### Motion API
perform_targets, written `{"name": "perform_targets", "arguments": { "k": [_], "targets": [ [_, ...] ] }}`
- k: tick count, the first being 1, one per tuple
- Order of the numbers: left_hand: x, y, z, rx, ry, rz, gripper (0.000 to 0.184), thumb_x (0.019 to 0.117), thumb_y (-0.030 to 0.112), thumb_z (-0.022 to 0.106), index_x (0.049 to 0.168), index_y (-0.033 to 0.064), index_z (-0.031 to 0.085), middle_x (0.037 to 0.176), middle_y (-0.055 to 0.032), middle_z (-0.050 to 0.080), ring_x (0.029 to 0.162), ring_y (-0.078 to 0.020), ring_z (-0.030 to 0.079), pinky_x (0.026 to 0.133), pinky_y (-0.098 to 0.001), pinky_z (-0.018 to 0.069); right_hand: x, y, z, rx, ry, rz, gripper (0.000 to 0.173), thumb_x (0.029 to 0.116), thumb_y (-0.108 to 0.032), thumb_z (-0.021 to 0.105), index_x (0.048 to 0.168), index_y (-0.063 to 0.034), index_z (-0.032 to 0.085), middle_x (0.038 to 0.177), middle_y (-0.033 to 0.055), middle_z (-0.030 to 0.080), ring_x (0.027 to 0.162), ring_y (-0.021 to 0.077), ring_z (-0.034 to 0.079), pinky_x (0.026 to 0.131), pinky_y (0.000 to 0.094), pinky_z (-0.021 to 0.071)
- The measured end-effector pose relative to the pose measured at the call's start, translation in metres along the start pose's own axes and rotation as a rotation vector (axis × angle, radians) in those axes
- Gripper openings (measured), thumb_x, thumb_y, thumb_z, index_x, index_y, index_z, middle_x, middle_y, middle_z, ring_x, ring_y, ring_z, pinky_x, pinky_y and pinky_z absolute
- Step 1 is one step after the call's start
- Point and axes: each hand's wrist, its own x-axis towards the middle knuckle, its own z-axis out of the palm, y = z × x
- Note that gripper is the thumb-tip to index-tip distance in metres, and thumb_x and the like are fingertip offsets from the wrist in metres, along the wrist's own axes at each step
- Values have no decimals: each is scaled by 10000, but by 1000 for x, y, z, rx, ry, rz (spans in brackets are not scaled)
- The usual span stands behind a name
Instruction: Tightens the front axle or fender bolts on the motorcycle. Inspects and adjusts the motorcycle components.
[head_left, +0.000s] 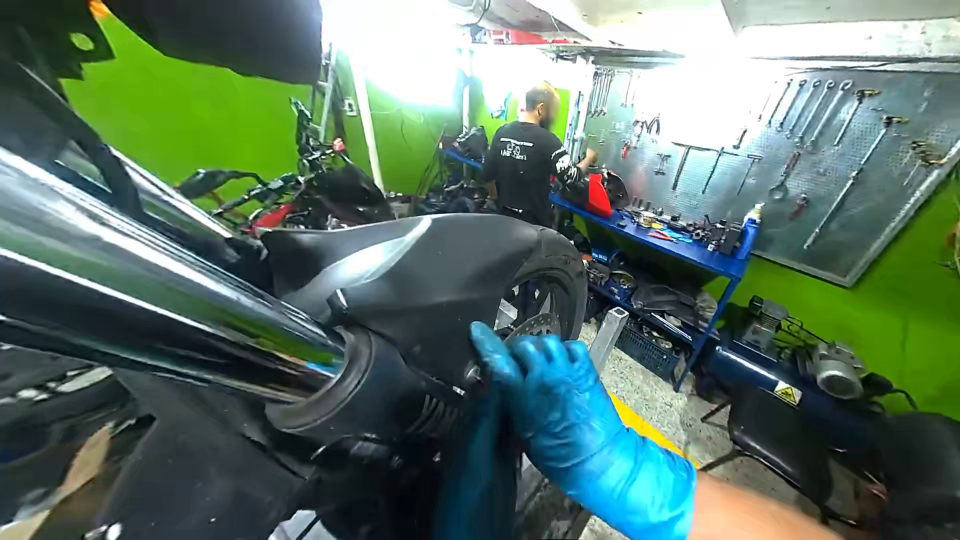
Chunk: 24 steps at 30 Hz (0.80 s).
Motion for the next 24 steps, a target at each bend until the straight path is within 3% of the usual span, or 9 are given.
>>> {"name": "perform_targets", "arguments": {
  "k": [2,3,5,8,12,13,16,20,24],
  "targets": [
    [7,-11,-6,-86,-100,20,380,1097,162,313,1074,-25,643,935,-78,719,874,-132,695,802,-297,591,-20,9,-4,358,-9,223,620,891,-132,652,1496,-162,519,1279,91,668,1161,240,635,907,461,534],
    [9,-13,-9,-101,-146,38,407,1099,152,283,1096,-46,639,1002,-116,741,932,-158,710,831,-309,590,-31,12,-9,621,-49,379,633,876,-146,657,1490,-105,508,1316,92,631,1181,182,608,941,401,529],
    [10,-14,-10,-94,-153,74,409,1095,133,280,1086,-29,655,988,-78,732,946,-129,700,866,-287,582,-34,14,-16,1175,-69,696,397,926,-150,673,1299,-42,589,1043,-8,647,833,32,602,700,207,514],
    [8,-10,-18,21,-115,62,371,1088,133,334,1074,7,683,932,-36,713,862,-91,678,797,-253,575,-25,10,-15,1455,39,781,124,916,-26,701,1037,-3,703,792,-14,668,576,1,513,527,161,429],
    [3,-6,-22,120,-51,80,276,1065,122,450,1021,-2,693,906,-28,724,870,-94,694,850,-285,585,-30,-6,-6,1122,227,344,152,881,25,701,1026,18,746,956,72,733,780,42,657,708,180,560],
    [7,-14,-27,76,-105,126,273,1060,113,448,1020,-24,681,940,-61,736,912,-134,712,872,-330,597,-35,-15,-2,971,273,206,150,878,2,693,1008,2,767,941,110,732,833,105,682,765,224,576],
    [23,-36,-56,-120,-479,126,451,1116,207,271,1253,-89,582,1265,-221,664,1230,-297,633,1043,-442,514,-60,-34,5,581,242,-32,153,921,-116,654,1004,-107,783,797,112,662,748,245,651,718,350,554],
    [12,-5,-26,-215,-273,-49,449,1100,160,227,1047,23,651,1069,-96,740,1047,-174,702,944,-329,566,-97,-12,31,546,194,-17,178,908,-191,645,1001,-131,783,813,99,683,769,250,636,727,374,503],
    [20,-14,-30,-110,-331,87,478,1104,172,207,1056,70,671,1085,-64,745,1073,-177,694,1001,-365,542,-83,8,36,453,301,183,135,886,-178,653,874,-119,774,822,76,682,794,204,658,731,343,550]
  ]
}}
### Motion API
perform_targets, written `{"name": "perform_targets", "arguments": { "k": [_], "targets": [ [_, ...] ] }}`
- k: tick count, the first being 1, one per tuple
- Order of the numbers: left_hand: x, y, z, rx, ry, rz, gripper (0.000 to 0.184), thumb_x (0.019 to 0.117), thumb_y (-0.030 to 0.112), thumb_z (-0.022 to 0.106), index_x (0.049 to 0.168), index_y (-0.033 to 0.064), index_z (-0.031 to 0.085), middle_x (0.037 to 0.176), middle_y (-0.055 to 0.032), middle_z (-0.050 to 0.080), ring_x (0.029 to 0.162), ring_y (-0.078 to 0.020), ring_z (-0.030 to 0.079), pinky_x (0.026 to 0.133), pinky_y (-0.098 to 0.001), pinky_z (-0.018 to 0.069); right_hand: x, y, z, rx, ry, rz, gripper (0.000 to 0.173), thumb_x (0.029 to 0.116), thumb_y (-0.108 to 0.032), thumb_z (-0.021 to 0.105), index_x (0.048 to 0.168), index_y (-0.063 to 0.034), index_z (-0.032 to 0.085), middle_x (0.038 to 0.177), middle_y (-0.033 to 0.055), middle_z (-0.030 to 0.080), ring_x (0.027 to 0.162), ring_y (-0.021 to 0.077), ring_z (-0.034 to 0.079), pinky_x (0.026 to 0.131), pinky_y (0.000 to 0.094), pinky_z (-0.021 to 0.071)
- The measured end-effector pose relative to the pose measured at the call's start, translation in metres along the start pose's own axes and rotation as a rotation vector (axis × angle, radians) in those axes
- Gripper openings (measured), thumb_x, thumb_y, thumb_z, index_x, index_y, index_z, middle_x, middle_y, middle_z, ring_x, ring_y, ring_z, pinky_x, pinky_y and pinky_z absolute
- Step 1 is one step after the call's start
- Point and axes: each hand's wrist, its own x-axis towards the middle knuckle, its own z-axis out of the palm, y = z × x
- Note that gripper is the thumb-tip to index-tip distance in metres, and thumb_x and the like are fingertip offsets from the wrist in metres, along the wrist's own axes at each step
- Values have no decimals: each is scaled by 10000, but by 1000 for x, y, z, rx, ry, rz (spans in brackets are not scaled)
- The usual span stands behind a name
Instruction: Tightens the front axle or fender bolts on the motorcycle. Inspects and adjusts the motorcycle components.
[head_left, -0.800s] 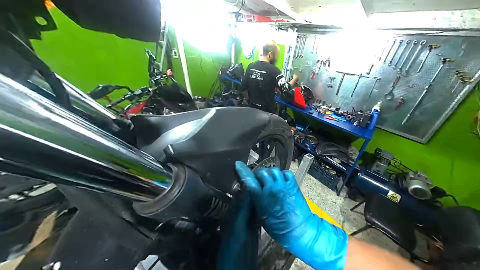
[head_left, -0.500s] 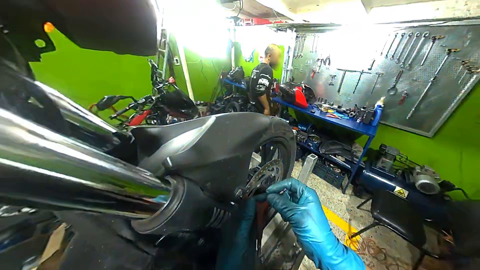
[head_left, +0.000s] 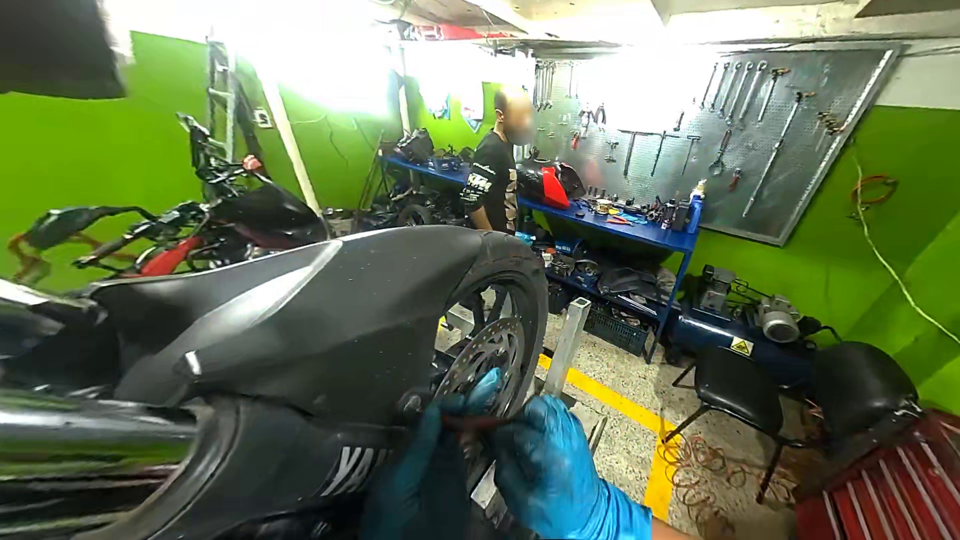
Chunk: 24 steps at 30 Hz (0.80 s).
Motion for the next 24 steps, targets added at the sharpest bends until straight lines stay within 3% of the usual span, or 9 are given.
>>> {"name": "perform_targets", "arguments": {
  "k": [3,6,9,11,13,16,18,20,24],
  "targets": [
    [4,0,-2,0,-56,30,465,1101,146,218,1086,33,669,1108,-115,751,1111,-220,697,1015,-387,539,20,-7,-2,246,93,244,207,953,-124,592,915,-18,766,836,81,674,808,132,652,735,273,565],
    [4,9,9,27,16,2,423,1085,131,292,1032,108,711,976,14,754,924,-61,700,846,-235,575,41,-27,-6,536,98,522,222,947,-211,690,983,7,712,932,62,651,820,51,622,728,203,542],
    [-8,-3,-6,160,29,53,313,1093,196,418,1099,63,701,980,4,731,917,-81,696,854,-276,582,45,-41,1,341,91,283,190,919,-166,710,1051,-30,717,949,84,674,813,78,636,720,191,550],
    [-12,-17,-29,285,-22,100,344,1102,248,418,1125,48,698,1003,-21,720,940,-94,695,853,-293,591,31,-44,5,186,66,-7,167,951,-168,663,1084,-108,746,921,111,706,853,190,681,797,308,572],
    [-12,-17,-33,182,-61,12,402,1107,256,367,1167,-14,659,1088,-128,697,1037,-195,675,916,-371,565,8,-41,5,148,-45,-132,187,961,-193,654,1132,-196,731,870,70,654,794,218,627,740,346,535],
    [-1,-21,-26,0,-99,2,400,1096,235,386,1241,-49,627,1204,-168,679,1149,-242,651,1006,-413,533,-17,-10,-2,108,-132,-75,198,921,-255,621,1065,-214,750,833,57,623,782,202,607,726,352,522],
    [2,-18,-16,57,-71,83,338,1077,120,390,1189,-82,636,1099,-130,698,1035,-175,675,958,-341,548,-21,14,-2,55,-52,-16,224,954,-265,573,1006,-161,764,843,68,643,813,164,621,749,305,527],
    [1,8,3,101,54,10,275,1037,1,400,1150,-110,625,1027,-107,690,958,-114,668,924,-256,547,1,20,-3,66,59,107,233,951,-184,585,932,-36,764,868,100,676,824,105,646,766,236,546],
    [-1,14,8,37,132,-75,302,1048,88,408,1099,-36,679,1083,-118,708,1064,-156,657,981,-319,521,47,-13,-11,266,117,180,277,991,-120,511,1065,-25,761,938,26,665,837,-16,575,748,130,476]
  ]
}}
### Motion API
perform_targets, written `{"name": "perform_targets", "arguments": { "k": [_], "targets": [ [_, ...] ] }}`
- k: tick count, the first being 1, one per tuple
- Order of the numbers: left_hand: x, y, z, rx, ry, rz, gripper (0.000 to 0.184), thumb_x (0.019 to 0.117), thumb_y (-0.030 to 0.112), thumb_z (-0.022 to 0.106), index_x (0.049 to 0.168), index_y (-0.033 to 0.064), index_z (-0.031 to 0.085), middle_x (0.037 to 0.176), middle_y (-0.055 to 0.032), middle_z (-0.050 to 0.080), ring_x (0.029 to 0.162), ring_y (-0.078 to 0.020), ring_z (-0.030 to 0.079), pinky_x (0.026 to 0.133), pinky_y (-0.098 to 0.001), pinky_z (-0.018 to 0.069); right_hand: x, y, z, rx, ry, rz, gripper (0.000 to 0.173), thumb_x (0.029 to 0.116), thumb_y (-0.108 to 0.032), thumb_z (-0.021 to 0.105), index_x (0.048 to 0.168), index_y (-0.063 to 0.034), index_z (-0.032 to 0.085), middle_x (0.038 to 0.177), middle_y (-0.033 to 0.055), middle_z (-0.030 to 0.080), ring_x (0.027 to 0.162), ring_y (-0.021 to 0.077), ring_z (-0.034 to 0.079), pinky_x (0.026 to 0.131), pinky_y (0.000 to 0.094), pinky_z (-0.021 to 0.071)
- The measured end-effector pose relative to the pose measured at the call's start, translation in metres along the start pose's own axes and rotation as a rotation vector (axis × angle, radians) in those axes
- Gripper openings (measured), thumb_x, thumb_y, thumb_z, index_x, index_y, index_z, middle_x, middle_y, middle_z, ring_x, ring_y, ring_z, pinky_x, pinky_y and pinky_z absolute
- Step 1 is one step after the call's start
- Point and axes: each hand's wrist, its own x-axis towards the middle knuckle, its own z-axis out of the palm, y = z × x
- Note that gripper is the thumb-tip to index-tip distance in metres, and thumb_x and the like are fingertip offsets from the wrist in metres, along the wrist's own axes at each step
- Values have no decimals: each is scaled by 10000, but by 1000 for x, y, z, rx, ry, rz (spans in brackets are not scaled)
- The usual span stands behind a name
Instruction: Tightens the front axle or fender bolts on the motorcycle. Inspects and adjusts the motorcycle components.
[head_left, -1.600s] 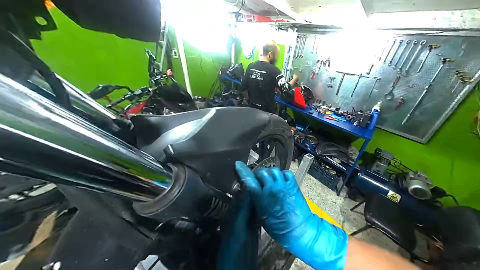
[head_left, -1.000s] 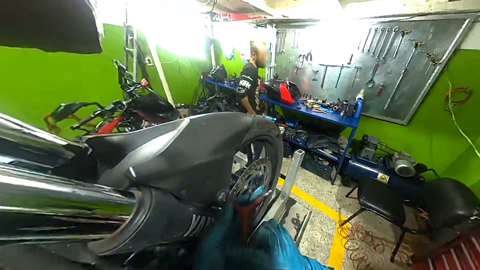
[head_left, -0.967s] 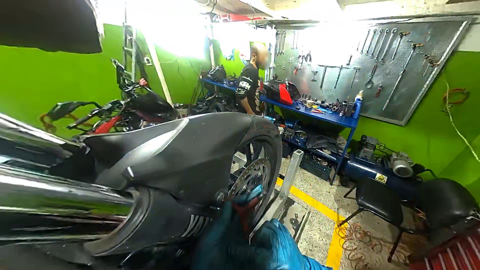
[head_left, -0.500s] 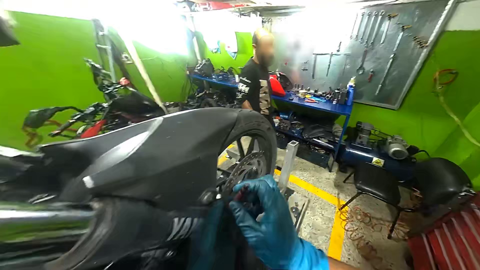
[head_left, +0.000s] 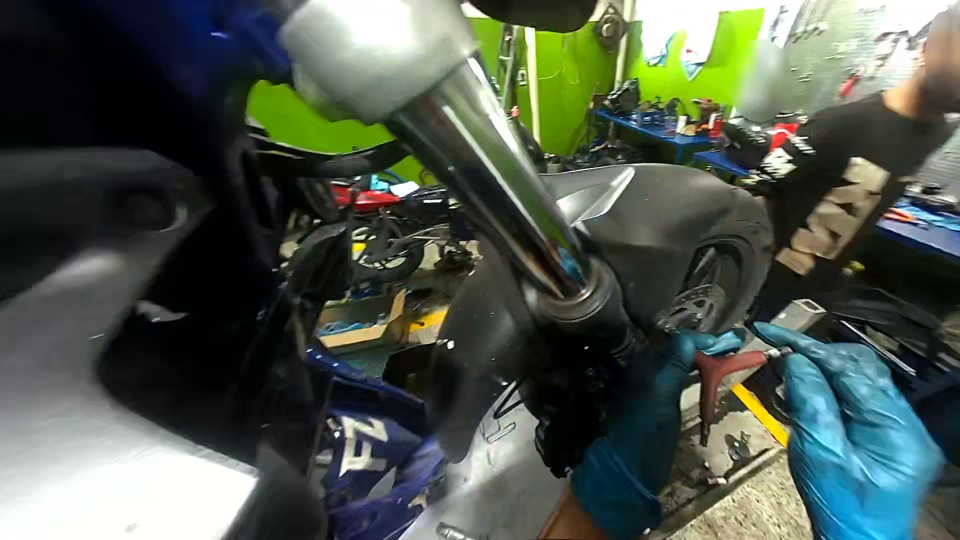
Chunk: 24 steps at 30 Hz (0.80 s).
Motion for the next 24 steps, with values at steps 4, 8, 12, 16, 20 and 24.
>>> {"name": "perform_targets", "arguments": {
  "k": [4,8,12,16,20,24],
  "targets": [
    [-1,6,0,43,-37,-11,343,1075,141,369,1114,-29,664,1053,-86,716,1007,-95,658,936,-269,525,-30,-29,-1,-4,-288,-173,188,993,-138,587,1093,-129,747,829,62,591,777,81,566,709,165,458],
    [4,1,-5,154,-78,-16,395,1098,159,329,1140,-23,677,1139,-108,706,1088,-135,639,1011,-307,496,-59,5,-9,-130,-316,-86,198,940,-98,611,1005,-43,790,757,124,613,718,112,580,671,185,478],
    [3,2,-4,209,-42,-1,370,1092,154,357,1134,13,697,1083,-61,695,1032,-102,634,956,-282,511,-17,10,-9,-91,-77,50,210,940,-31,578,933,113,731,862,94,630,814,-24,573,746,103,483],
    [-8,5,-7,217,-21,-19,302,1084,186,414,1099,5,654,973,-18,668,956,-49,636,919,-242,526,-5,-22,8,54,-9,-46,187,952,-71,599,973,3,770,909,17,666,869,-43,606,795,91,504],
    [-8,9,-9,148,-62,-93,296,1069,177,431,1069,18,680,940,-22,687,907,-64,648,870,-254,541,-40,-27,2,-47,-289,-189,156,955,-161,640,1052,-162,762,780,48,562,747,92,556,687,182,454],
    [-1,3,-13,229,-130,-23,377,1099,180,364,1160,6,693,1134,-81,709,1052,-117,645,959,-301,515,-61,11,-8,-187,-338,-81,195,923,-170,629,931,-74,799,756,101,648,731,116,605,685,222,497]
  ]
}}
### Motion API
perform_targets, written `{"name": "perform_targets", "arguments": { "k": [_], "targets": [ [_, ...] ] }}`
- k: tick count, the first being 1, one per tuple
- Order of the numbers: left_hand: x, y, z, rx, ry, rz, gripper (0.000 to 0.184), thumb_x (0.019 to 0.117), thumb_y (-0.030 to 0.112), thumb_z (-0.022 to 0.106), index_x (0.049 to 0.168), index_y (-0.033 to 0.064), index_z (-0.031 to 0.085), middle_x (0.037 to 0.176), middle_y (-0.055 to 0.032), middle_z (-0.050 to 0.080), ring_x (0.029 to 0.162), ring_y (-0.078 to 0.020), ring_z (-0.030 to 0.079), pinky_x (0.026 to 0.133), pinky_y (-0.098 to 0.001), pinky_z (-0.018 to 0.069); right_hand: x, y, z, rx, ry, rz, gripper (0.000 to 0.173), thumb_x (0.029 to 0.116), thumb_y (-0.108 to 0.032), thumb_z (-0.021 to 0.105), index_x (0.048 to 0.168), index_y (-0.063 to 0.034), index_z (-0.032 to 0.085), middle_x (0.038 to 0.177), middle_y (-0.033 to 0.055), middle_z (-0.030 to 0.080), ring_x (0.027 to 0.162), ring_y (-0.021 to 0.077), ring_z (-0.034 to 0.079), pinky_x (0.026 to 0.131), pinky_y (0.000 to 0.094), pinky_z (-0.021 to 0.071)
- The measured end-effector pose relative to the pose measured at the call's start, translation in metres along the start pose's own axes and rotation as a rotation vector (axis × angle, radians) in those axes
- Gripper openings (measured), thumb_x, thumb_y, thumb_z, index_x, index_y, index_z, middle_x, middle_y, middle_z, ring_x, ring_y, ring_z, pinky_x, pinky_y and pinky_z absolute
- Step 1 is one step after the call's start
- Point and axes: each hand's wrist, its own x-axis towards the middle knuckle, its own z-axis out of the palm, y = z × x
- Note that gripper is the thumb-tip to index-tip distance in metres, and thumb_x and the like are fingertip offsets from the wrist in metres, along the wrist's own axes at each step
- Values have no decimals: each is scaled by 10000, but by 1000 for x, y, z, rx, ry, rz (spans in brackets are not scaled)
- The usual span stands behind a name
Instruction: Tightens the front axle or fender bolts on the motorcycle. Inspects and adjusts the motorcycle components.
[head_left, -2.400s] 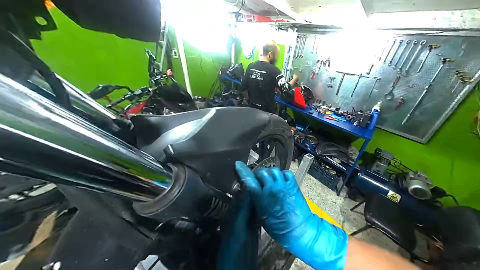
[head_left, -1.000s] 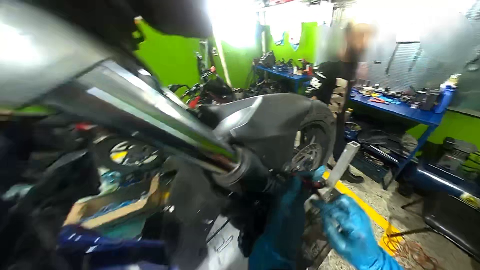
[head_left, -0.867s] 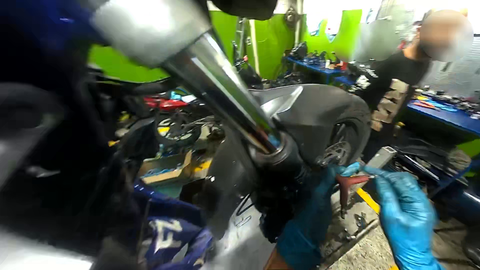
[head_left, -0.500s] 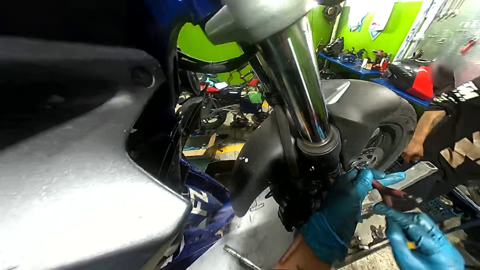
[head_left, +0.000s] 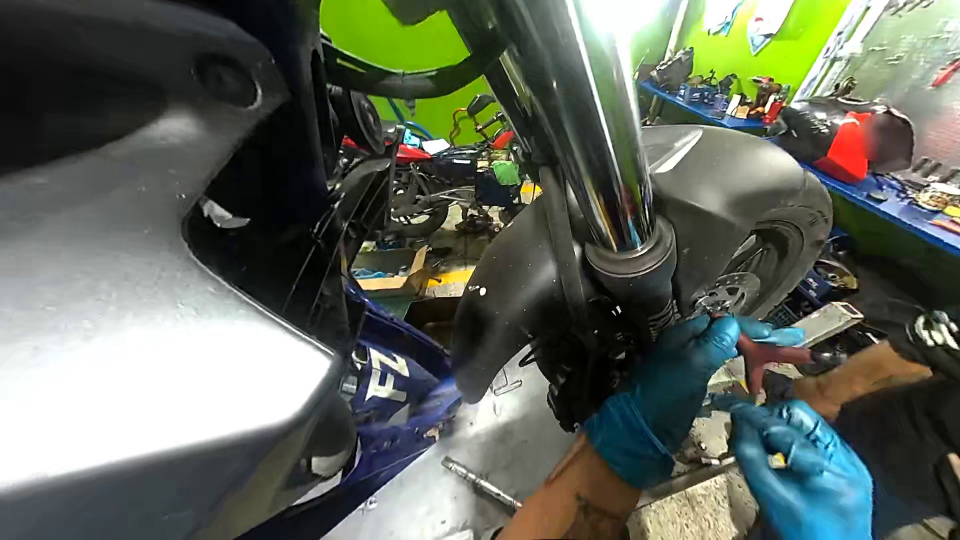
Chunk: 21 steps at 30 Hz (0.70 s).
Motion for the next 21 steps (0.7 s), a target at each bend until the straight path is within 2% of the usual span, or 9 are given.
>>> {"name": "perform_targets", "arguments": {
  "k": [2,3,5,7,11,13,17,19,21],
  "targets": [
    [2,-3,-1,9,-15,30,384,1096,208,368,1177,21,693,1131,-71,714,1027,-109,654,938,-292,528,19,14,-5,10,132,93,218,918,-130,618,890,19,775,785,92,645,736,40,586,694,160,487],
    [2,-3,0,19,-4,40,362,1086,233,382,1142,58,693,1019,-17,690,892,-60,625,816,-238,524,32,13,-9,58,224,106,208,911,-100,617,873,55,751,814,68,635,769,-9,580,726,122,489],
    [-2,-3,-1,18,11,29,335,1077,261,410,1127,94,696,948,8,675,815,-44,619,731,-219,534,51,-2,-12,174,339,65,162,940,-79,612,920,26,734,909,-2,642,866,-61,605,795,104,519],
    [-6,-3,-5,50,-10,37,351,1087,247,391,1194,91,686,1084,-19,698,975,-91,645,865,-283,544,54,-20,-9,218,331,-16,165,976,-140,623,1052,-98,763,951,-33,657,900,-23,617,801,132,528],
    [-6,5,-1,0,8,-66,359,1087,255,379,1162,111,699,964,-12,711,820,-61,649,723,-224,554,23,-20,1,131,138,-227,187,954,-166,647,1114,-181,743,781,20,596,712,112,579,669,242,502],
    [-2,-2,-1,-121,-21,-59,349,1088,239,385,1171,82,685,1002,-54,711,861,-95,666,775,-253,565,5,-3,2,37,65,-214,175,934,-190,633,1059,-177,756,739,22,577,695,135,560,668,261,474],
    [1,-7,0,-203,-10,-1,343,1079,200,390,1142,40,687,987,-73,712,879,-114,670,817,-268,563,17,28,-7,47,249,43,168,900,-147,647,882,-59,789,758,4,619,692,-5,580,646,135,502],
    [-1,-7,-1,-169,5,4,322,1071,214,417,1141,65,693,1041,-59,709,937,-112,670,855,-273,561,43,10,-12,153,373,76,150,925,-104,644,924,-41,780,821,-43,611,758,-58,569,694,82,494],
    [-6,-8,-3,-62,16,15,333,1080,229,412,1163,69,693,1082,-59,710,995,-126,665,902,-302,551,54,-15,-13,201,365,13,164,978,-150,628,1036,-118,778,880,-49,659,818,-26,605,738,121,516]
  ]
}}
